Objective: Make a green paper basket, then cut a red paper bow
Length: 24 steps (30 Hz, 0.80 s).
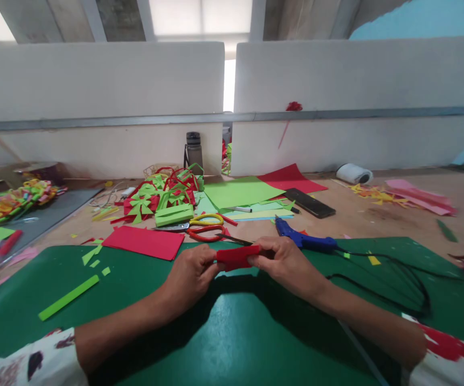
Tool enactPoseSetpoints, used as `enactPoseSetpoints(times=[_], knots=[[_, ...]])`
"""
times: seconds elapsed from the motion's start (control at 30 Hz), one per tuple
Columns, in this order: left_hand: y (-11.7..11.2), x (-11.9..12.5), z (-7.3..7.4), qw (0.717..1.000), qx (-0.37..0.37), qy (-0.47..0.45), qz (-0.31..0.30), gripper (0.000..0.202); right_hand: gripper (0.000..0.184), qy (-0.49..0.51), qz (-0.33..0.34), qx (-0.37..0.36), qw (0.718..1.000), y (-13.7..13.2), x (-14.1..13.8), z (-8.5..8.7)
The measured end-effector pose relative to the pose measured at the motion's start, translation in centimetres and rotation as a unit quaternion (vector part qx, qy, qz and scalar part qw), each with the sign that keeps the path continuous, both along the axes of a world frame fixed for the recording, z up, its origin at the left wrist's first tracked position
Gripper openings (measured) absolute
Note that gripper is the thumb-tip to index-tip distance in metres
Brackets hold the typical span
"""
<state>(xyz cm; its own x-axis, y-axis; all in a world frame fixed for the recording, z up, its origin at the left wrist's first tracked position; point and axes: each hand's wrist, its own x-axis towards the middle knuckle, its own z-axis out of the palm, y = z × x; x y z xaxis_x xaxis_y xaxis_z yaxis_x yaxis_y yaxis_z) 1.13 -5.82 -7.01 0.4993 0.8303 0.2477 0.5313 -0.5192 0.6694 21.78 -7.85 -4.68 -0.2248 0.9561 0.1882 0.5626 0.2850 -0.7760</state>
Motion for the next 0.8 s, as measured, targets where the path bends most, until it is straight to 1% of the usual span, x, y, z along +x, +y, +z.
enactPoseSetpoints(times=[0.2, 0.4, 0.53, 0.8], knots=[[0.1, 0.3, -0.5, 0.998, -0.056, -0.016, -0.030, 0.023, 0.013, -0.007, -0.001, -0.033, 0.999, 0.1, 0.0, -1.2], [0.1, 0.3, -0.9, 0.997, -0.059, -0.031, -0.031, 0.025, 0.008, -0.009, -0.004, -0.039, 0.999, 0.1, 0.1, -1.7], [0.1, 0.3, -0.9, 0.997, -0.058, -0.045, -0.035, 0.026, 0.009, -0.011, -0.001, -0.045, 0.999, 0.0, 0.2, -1.5], [0.0, 0.2, -0.9, 0.997, -0.052, -0.034, -0.036, 0.027, 0.012, 0.008, -0.003, -0.056, 0.998, -0.2, 0.1, -0.6]])
